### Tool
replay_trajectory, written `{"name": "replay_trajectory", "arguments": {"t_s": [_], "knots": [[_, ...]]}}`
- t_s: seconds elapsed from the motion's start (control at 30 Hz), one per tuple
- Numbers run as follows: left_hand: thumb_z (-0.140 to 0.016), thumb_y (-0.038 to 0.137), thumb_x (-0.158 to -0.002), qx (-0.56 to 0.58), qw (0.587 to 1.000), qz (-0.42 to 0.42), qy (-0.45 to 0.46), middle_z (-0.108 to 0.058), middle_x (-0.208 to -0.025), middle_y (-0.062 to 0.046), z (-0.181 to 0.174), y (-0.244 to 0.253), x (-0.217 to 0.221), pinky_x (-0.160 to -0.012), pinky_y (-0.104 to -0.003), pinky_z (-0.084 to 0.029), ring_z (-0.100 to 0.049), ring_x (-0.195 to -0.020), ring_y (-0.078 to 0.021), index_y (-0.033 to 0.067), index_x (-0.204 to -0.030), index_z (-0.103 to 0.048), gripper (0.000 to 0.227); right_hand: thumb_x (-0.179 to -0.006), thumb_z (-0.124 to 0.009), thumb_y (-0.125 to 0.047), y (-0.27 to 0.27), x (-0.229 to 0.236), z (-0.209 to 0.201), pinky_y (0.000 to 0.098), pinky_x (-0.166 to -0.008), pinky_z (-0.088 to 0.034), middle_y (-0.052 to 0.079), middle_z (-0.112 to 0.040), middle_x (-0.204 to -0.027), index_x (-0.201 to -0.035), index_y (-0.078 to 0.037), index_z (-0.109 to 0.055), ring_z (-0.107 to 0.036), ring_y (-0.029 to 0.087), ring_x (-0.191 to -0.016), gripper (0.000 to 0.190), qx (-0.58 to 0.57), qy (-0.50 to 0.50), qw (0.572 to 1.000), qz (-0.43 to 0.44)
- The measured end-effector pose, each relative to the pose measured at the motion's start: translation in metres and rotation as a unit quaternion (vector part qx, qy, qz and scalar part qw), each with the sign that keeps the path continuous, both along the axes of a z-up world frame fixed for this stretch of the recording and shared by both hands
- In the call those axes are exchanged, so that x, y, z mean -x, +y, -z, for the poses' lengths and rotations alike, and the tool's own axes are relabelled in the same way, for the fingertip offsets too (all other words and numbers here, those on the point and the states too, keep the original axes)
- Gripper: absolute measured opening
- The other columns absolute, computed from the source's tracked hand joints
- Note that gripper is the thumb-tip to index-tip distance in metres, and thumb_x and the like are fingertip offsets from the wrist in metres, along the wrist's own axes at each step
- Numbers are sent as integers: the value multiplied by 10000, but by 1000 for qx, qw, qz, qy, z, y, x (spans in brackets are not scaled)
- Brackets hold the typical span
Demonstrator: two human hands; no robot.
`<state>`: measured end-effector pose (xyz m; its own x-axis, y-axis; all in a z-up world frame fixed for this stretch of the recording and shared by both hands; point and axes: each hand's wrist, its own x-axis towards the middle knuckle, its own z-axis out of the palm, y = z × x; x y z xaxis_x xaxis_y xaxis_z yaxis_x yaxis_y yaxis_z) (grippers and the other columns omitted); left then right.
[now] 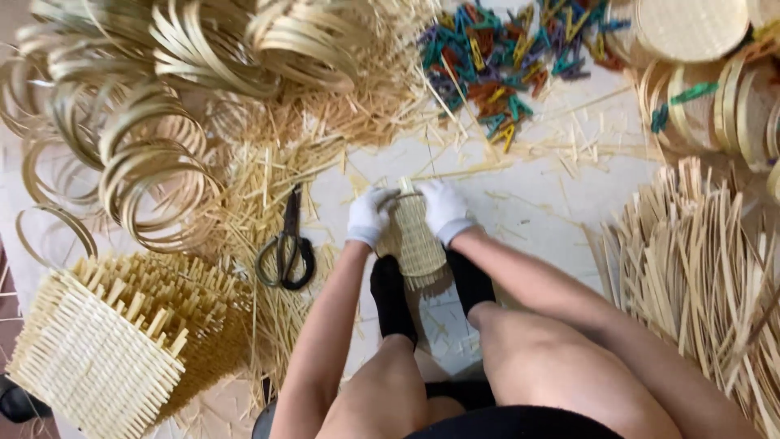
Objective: The recorder is weaving and assembling small bamboo basket components, using scissors and a knife to trim strips and join sections.
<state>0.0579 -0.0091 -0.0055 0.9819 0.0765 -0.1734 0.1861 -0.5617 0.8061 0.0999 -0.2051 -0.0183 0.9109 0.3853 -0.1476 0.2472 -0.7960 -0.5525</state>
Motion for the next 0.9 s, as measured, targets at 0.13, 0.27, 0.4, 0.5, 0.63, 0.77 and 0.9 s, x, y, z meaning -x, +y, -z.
{"name": "replay_trajectory", "arguments": {"t_s": [0.13,0.27,0.4,0.5,0.63,0.77,0.9], "knots": [[-661,75,-900,-30,994,-43,-96,-718,-1072,-157,-4,-15,19,-896,-431,-536,-666,-1022,-390,99,-1111,-759,233,-920,-612,-296,17,29,-8,499,-913,-522,216,-662,-1207,-1303,-23,-610,-634,389,-1065,471,-5,-157,987,-36],[-662,109,-932,-18,993,-84,-81,-719,-1073,-153,7,-24,20,-883,-430,-546,-673,-1014,-385,97,-1080,-745,170,-1022,-539,-326,24,17,-14,507,-864,-531,200,-685,-1163,-1302,-86,-629,-652,405,-1042,380,35,-48,998,14],[-629,83,-899,-39,995,-90,-18,-695,-1006,-195,16,-23,12,-842,-458,-543,-666,-963,-415,85,-1030,-722,160,-1026,-464,-400,30,1,-13,549,-816,-524,204,-715,-1106,-1192,-138,-684,-681,424,-961,380,40,69,996,44],[-634,84,-889,-73,994,-76,8,-699,-1007,-210,13,-30,7,-810,-489,-531,-661,-953,-440,64,-1009,-684,130,-1035,-428,-418,29,-4,-30,549,-821,-527,217,-724,-1056,-1160,-125,-695,-687,431,-945,416,48,99,994,30],[-634,97,-839,-45,994,-85,46,-725,-913,-206,20,-27,1,-761,-481,-558,-694,-876,-423,77,-1010,-678,178,-1077,-372,-420,31,-12,-29,551,-849,-529,226,-723,-1037,-1116,-104,-713,-690,433,-953,467,102,118,988,-5],[-651,147,-879,-27,993,-73,94,-721,-858,-211,36,-13,-12,-743,-478,-567,-702,-819,-408,85,-979,-701,128,-1053,-364,-409,30,-15,-29,557,-834,-524,227,-721,-1045,-1092,-91,-716,-683,442,-948,476,68,101,992,-12],[-689,175,-761,-171,985,-11,9,-721,-1106,-176,-18,-8,2,-856,-460,-549,-696,-998,-390,180,-1024,-764,273,-1066,-386,-419,32,-22,-14,546,-869,-520,251,-710,-1056,-1122,-73,-710,-679,437,-975,477,94,144,984,-39]]}}
